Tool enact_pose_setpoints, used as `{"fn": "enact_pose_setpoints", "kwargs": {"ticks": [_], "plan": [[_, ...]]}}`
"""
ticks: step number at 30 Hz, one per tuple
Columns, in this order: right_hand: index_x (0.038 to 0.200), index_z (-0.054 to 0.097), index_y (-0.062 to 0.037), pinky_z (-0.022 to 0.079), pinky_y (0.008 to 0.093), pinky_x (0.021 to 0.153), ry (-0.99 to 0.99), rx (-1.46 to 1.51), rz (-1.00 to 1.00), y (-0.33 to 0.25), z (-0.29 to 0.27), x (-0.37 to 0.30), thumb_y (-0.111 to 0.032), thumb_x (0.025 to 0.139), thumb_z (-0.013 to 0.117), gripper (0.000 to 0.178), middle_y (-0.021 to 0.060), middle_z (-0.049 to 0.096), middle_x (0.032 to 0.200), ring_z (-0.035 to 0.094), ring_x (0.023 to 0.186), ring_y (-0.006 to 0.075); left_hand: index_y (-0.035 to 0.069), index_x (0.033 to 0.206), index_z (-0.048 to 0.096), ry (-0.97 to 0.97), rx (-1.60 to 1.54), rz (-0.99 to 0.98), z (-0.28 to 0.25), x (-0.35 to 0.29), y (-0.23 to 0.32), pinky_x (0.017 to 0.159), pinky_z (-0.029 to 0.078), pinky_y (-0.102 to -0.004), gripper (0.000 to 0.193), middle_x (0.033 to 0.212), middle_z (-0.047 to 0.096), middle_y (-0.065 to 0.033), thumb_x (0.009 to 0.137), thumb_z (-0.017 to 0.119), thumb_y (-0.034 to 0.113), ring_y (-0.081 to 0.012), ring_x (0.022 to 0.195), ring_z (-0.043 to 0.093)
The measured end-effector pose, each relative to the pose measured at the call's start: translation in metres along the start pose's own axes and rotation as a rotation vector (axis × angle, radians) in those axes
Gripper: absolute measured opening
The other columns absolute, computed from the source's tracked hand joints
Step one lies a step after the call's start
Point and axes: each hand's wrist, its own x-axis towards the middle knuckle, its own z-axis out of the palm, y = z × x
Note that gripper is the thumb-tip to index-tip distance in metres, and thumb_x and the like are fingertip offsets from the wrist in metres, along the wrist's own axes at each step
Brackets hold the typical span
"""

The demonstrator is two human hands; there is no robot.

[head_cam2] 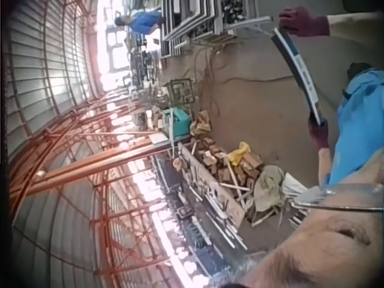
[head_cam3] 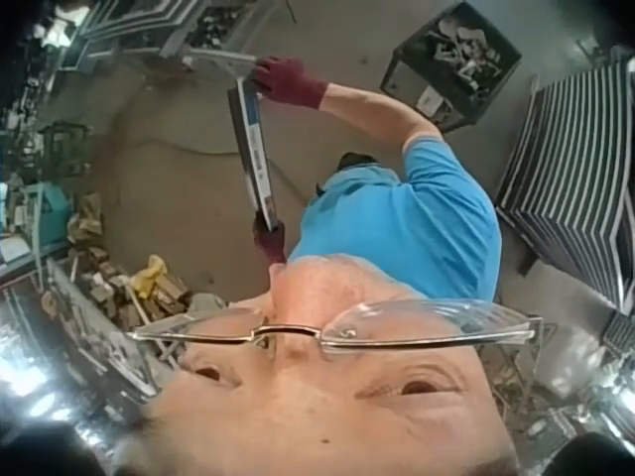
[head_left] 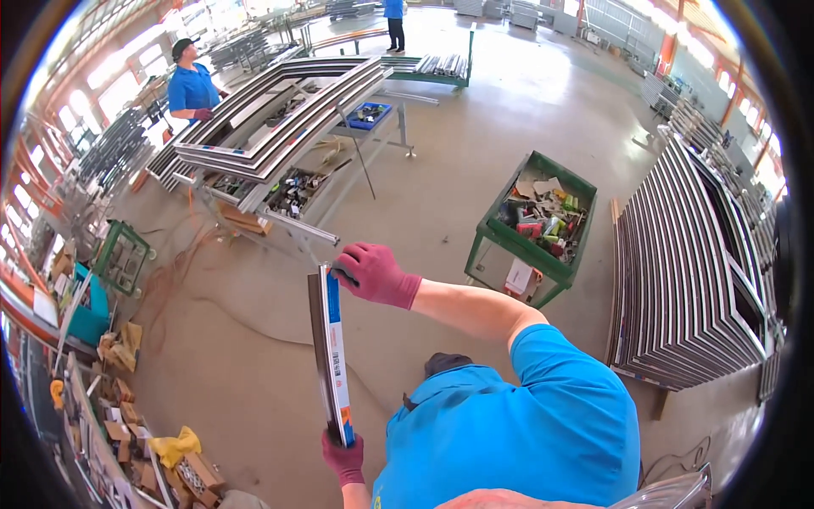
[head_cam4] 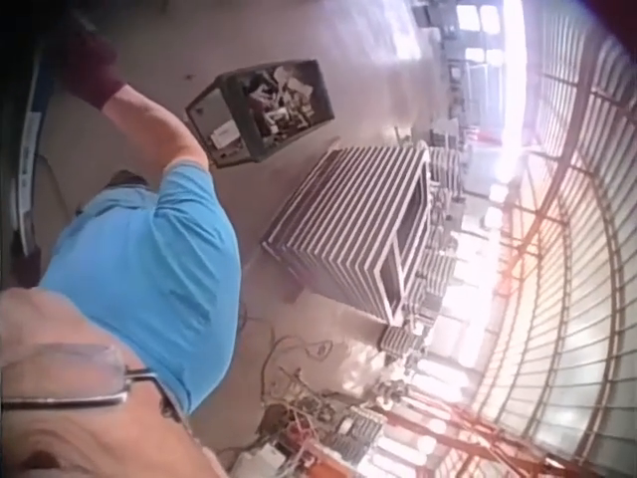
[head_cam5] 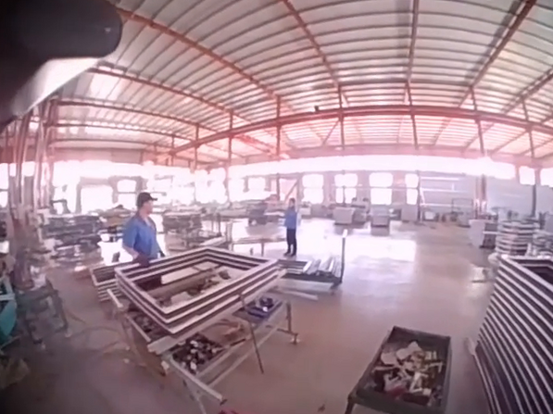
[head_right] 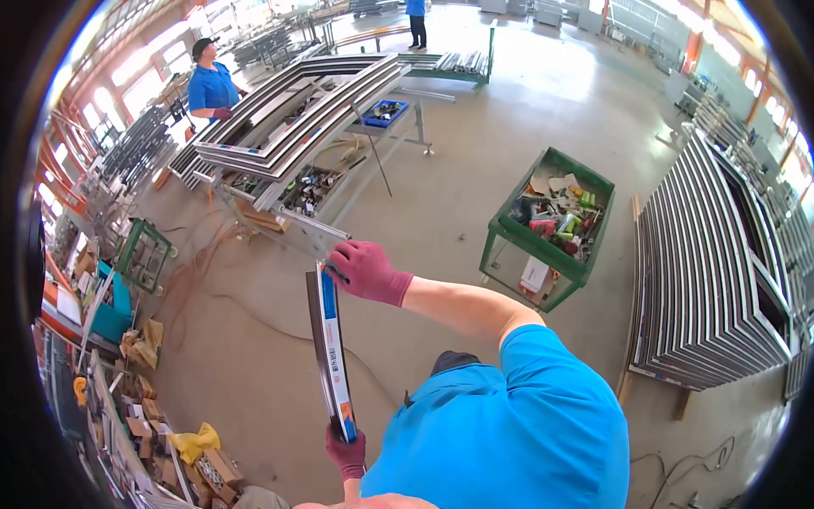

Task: Assembling metal window frames by installing gaskets and drilling frame segments.

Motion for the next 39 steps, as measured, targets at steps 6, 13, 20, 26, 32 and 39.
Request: {"fn": "enact_pose_setpoints", "kwargs": {"ticks": [6, 13, 20, 26, 32, 39], "plan": [[0.101, 0.063, -0.01, 0.056, 0.0437, 0.066, 0.071, -0.125, 0.019, 0.066, 0.026, -0.002, -0.026, 0.091, 0.073, 0.021, 0.0091, 0.064, 0.093, 0.067, 0.081, 0.0307, 0.007, 0.117, 0.068, -0.161, -0.057, -0.027, 0.021, 0.045, 0.046, 0.085, 0.06, -0.0453, 0.056, 0.107, 0.074, -0.0167, 0.068, 0.088, 0.024, -0.0364, 0.1, 0.074], [0.102, 0.068, -0.0104, 0.056, 0.0427, 0.062, 0.087, 0.102, -0.083, 0.167, 0.029, 0.008, -0.017, 0.078, 0.084, 0.029, 0.0095, 0.066, 0.092, 0.068, 0.079, 0.0321, 0.003, 0.12, 0.066, -0.21, -0.04, 0.047, 0.104, 0.133, 0.086, 0.083, 0.06, -0.0464, 0.06, 0.106, 0.074, -0.0189, 0.069, 0.089, 0.025, -0.0398, 0.096, 0.074], [0.104, 0.072, -0.0081, 0.058, 0.0407, 0.066, 0.031, 0.241, -0.183, 0.314, 0.024, 0.024, -0.01, 0.077, 0.087, 0.031, 0.0114, 0.07, 0.096, 0.07, 0.078, 0.0301, 0.005, 0.122, 0.066, -0.317, -0.056, 0.076, 0.174, 0.27, 0.165, 0.084, 0.06, -0.0471, 0.061, 0.107, 0.075, -0.0201, 0.069, 0.089, 0.026, -0.0405, 0.1, 0.074], [0.112, 0.073, -0.004, 0.06, 0.0416, 0.07, 0.039, 0.262, 0.141, 0.41, 0.024, 0.065, -0.003, 0.082, 0.084, 0.032, 0.0142, 0.072, 0.1, 0.072, 0.08, 0.0327, 0.004, 0.127, 0.067, -0.514, -0.041, -0.042, 0.21, 0.406, 0.243, 0.091, 0.06, -0.0446, 0.064, 0.109, 0.076, -0.0216, 0.07, 0.089, 0.025, -0.0377, 0.104, 0.076], [0.129, 0.068, -0.0056, 0.058, 0.0452, 0.091, -0.12, 0.129, 0.101, 0.478, 0.041, 0.118, -0.007, 0.081, 0.085, 0.051, 0.0162, 0.07, 0.124, 0.07, 0.109, 0.0373, 0.005, 0.134, 0.063, -0.523, 0.276, 0.088, 0.261, 0.526, 0.31, 0.093, 0.059, -0.0494, 0.074, 0.118, 0.074, -0.0223, 0.072, 0.087, 0.037, -0.0409, 0.109, 0.072], [0.158, 0.046, -0.0118, 0.031, 0.0589, 0.125, -0.834, -0.083, 0.003, 0.554, 0.084, 0.167, -0.035, 0.071, 0.09, 0.1, 0.0179, 0.051, 0.156, 0.046, 0.146, 0.0403, 0.004, 0.125, 0.064, -0.68, 0.368, 0.421, 0.343, 0.648, 0.375, 0.089, 0.056, -0.0513, 0.075, 0.111, 0.071, -0.0206, 0.067, 0.088, 0.045, -0.0387, 0.11, 0.069]]}}
